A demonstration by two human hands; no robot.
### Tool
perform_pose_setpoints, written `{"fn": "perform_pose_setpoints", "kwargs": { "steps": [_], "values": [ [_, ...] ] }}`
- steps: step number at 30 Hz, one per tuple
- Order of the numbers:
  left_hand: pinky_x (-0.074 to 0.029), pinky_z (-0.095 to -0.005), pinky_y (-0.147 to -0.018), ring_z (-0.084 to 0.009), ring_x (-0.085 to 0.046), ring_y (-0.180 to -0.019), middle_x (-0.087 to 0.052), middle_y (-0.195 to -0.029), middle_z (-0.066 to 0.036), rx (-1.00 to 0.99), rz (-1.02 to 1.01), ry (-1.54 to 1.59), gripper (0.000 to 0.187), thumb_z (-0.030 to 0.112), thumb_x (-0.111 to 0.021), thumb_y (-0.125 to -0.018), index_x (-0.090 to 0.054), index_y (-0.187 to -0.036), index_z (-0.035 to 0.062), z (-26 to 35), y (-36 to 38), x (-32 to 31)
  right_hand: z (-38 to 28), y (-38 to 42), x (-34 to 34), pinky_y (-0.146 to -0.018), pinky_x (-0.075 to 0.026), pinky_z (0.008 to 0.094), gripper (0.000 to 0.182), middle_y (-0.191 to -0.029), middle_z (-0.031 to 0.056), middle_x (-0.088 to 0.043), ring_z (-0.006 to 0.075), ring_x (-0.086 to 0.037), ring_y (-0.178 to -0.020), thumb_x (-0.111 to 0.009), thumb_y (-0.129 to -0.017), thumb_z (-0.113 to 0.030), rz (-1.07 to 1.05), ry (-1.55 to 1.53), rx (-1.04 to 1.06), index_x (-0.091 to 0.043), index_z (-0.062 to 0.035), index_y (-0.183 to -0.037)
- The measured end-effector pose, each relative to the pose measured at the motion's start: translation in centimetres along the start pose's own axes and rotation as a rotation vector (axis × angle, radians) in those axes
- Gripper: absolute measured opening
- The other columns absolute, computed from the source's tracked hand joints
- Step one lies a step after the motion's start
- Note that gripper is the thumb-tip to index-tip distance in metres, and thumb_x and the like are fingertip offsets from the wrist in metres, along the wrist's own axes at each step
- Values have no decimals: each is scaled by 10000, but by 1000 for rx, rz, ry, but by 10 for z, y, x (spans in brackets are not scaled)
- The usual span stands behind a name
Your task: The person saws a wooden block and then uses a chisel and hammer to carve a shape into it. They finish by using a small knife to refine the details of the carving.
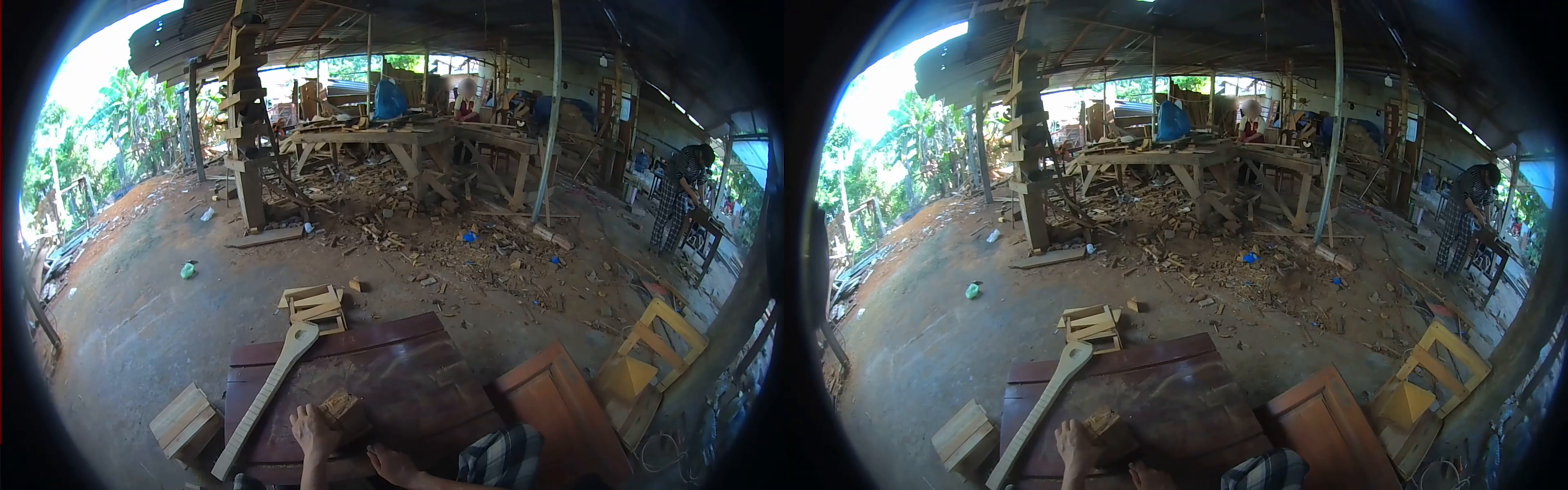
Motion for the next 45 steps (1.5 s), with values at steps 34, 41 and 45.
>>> {"fn": "perform_pose_setpoints", "kwargs": {
  "steps": [34,41,45],
  "values": [
    [-465,-434,-819,-358,-533,-940,-573,-977,-153,-60,50,-11,457,232,-766,-542,-572,-902,28,-3,2,-5,-6,1,11,-958,-454,472,398,-1269,243,-585,387,-579,-1144,-383,-984,-209,-154,-176,-147,-590,45,-1210],
    [-464,-431,-815,-361,-533,-933,-576,-964,-159,-30,86,-7,447,224,-756,-545,-570,-897,21,-3,6,-3,-28,5,36,-899,-485,455,369,-1184,239,-631,373,-626,-1052,-377,-997,-181,-179,-146,-137,-597,66,-1160],
    [-461,-433,-812,-366,-532,-932,-580,-956,-163,23,67,25,439,225,-750,-550,-571,-894,20,6,9,13,-3,7,4,-888,-502,454,397,-1223,243,-604,390,-614,-1066,-350,-1005,-195,-85,-12,-37,-577,57,-1212]
  ]
}}
Point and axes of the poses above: each hand's wrist, its own y-axis away from the middle knuckle, its own x-axis out of the back of the hand, z = x × y, the point moved 7 cm from there along -y, towards the middle knuckle
